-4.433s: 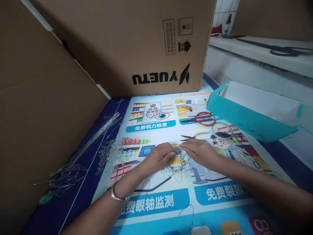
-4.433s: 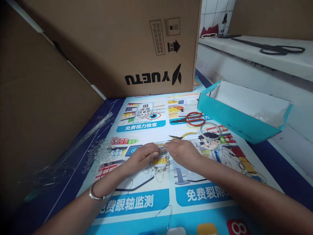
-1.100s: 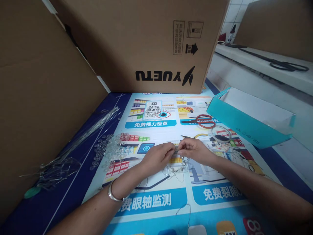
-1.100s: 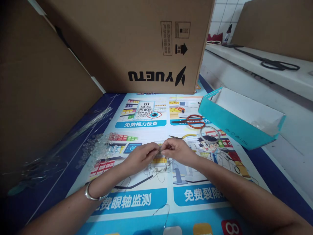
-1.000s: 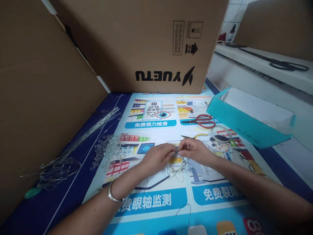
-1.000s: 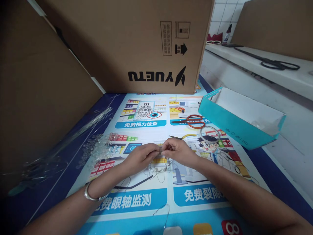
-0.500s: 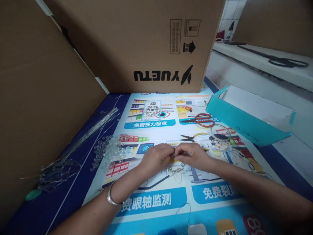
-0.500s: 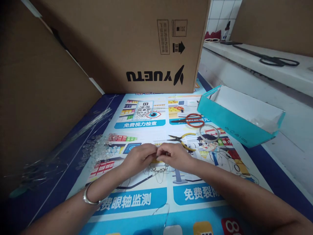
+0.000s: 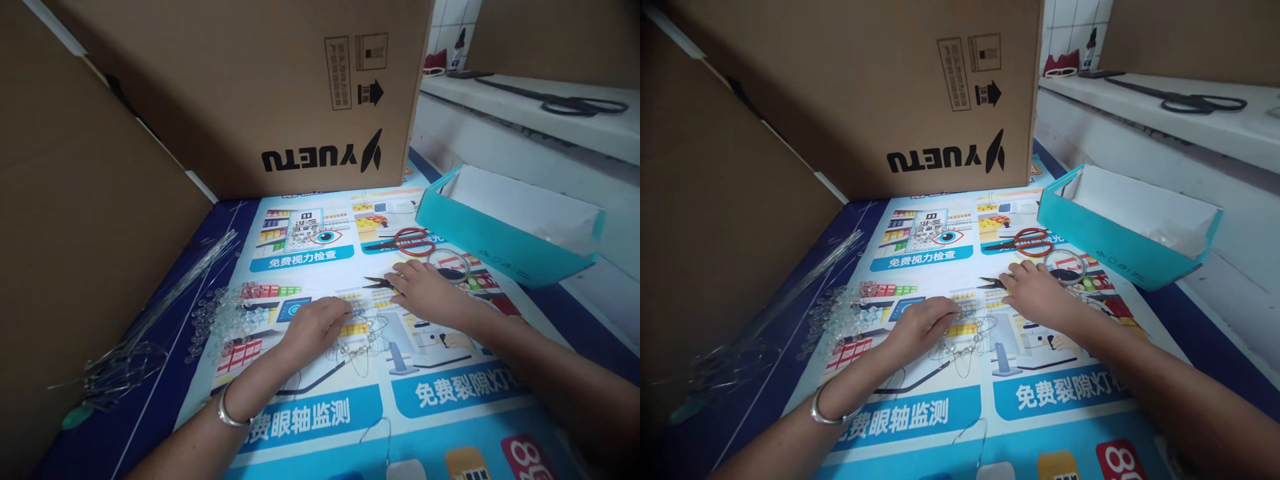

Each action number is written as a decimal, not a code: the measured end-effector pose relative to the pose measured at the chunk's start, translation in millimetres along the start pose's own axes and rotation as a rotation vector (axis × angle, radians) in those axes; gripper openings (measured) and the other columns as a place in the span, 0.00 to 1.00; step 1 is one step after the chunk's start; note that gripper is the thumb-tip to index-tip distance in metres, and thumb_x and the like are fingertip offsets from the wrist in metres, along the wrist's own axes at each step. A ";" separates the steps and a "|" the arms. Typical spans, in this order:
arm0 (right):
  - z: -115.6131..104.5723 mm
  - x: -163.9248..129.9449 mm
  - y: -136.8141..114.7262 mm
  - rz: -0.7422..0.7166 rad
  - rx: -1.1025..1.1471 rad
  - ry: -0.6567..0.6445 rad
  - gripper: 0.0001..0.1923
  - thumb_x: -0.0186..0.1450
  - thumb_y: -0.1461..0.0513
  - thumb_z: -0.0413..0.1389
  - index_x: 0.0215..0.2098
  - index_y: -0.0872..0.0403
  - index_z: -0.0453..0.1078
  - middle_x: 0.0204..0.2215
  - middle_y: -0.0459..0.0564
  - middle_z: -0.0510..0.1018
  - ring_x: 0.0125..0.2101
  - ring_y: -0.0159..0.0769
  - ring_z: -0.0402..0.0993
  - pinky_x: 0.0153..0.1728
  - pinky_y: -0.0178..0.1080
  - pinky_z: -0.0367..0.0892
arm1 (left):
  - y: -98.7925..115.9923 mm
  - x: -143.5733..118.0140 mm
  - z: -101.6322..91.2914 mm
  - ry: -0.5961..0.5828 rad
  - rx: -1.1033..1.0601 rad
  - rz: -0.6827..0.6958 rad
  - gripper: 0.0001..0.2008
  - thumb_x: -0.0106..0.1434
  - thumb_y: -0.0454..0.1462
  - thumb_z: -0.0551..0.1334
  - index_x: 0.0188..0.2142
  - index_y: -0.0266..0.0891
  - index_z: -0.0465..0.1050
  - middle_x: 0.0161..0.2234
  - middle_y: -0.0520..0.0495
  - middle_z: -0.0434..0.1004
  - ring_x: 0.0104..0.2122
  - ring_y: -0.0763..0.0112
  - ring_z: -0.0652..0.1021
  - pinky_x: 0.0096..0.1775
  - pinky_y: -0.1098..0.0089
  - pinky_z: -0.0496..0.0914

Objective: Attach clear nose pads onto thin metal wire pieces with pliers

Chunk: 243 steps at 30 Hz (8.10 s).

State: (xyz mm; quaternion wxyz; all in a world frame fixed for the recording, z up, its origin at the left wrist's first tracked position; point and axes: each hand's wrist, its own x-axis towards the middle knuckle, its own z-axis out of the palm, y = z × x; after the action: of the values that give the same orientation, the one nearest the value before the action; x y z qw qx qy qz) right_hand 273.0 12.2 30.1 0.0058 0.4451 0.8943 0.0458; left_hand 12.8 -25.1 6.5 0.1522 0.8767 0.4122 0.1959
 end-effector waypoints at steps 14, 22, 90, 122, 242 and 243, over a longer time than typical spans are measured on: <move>-1.1 -8.5 -5.1 -0.152 0.038 0.045 0.14 0.65 0.60 0.46 0.43 0.56 0.68 0.35 0.56 0.70 0.39 0.43 0.63 0.41 0.44 0.57 | 5.1 3.0 -1.4 -0.104 0.054 -0.036 0.10 0.66 0.35 0.49 0.41 0.42 0.67 0.38 0.49 0.76 0.38 0.68 0.75 0.39 0.68 0.67; 0.0 -13.9 -13.2 -0.246 0.124 0.009 0.15 0.66 0.57 0.46 0.42 0.56 0.69 0.34 0.55 0.71 0.39 0.42 0.65 0.40 0.43 0.59 | -0.2 2.0 0.9 -0.042 0.022 0.058 0.09 0.66 0.32 0.49 0.40 0.40 0.67 0.38 0.48 0.75 0.37 0.69 0.73 0.38 0.69 0.65; -4.6 -20.6 -32.0 -0.326 0.070 0.065 0.15 0.67 0.58 0.42 0.40 0.56 0.67 0.33 0.53 0.68 0.38 0.41 0.60 0.37 0.43 0.56 | 9.7 10.7 -13.8 -0.183 0.089 0.029 0.08 0.67 0.36 0.47 0.36 0.40 0.64 0.33 0.50 0.68 0.34 0.69 0.68 0.36 0.69 0.60; -5.6 -21.8 -35.3 -0.308 0.114 0.073 0.14 0.67 0.58 0.43 0.39 0.57 0.67 0.33 0.54 0.69 0.37 0.41 0.61 0.36 0.42 0.57 | 20.8 -5.2 -36.9 -0.173 0.616 0.486 0.05 0.65 0.33 0.52 0.38 0.39 0.66 0.29 0.51 0.69 0.27 0.71 0.67 0.29 0.66 0.57; 2.2 -26.1 -51.1 -0.201 0.161 0.076 0.15 0.66 0.58 0.44 0.41 0.54 0.69 0.33 0.54 0.69 0.38 0.41 0.60 0.38 0.42 0.56 | -3.7 1.5 2.0 -0.002 0.094 0.125 0.06 0.64 0.33 0.49 0.34 0.38 0.63 0.28 0.48 0.68 0.32 0.67 0.67 0.37 0.64 0.61; 1.8 -26.5 -52.1 -0.189 0.173 0.077 0.15 0.66 0.58 0.44 0.40 0.54 0.69 0.33 0.54 0.69 0.38 0.41 0.60 0.38 0.42 0.56 | -3.4 1.6 2.0 0.000 0.098 0.125 0.06 0.64 0.33 0.49 0.34 0.38 0.63 0.29 0.47 0.68 0.32 0.67 0.67 0.37 0.64 0.62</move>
State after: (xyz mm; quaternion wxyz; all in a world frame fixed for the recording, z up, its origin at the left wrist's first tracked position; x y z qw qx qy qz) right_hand 247.6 -40.0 23.0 -0.0628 0.3558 0.9323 -0.0151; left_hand 12.3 -22.0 3.7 0.0967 0.9070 0.3658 0.1848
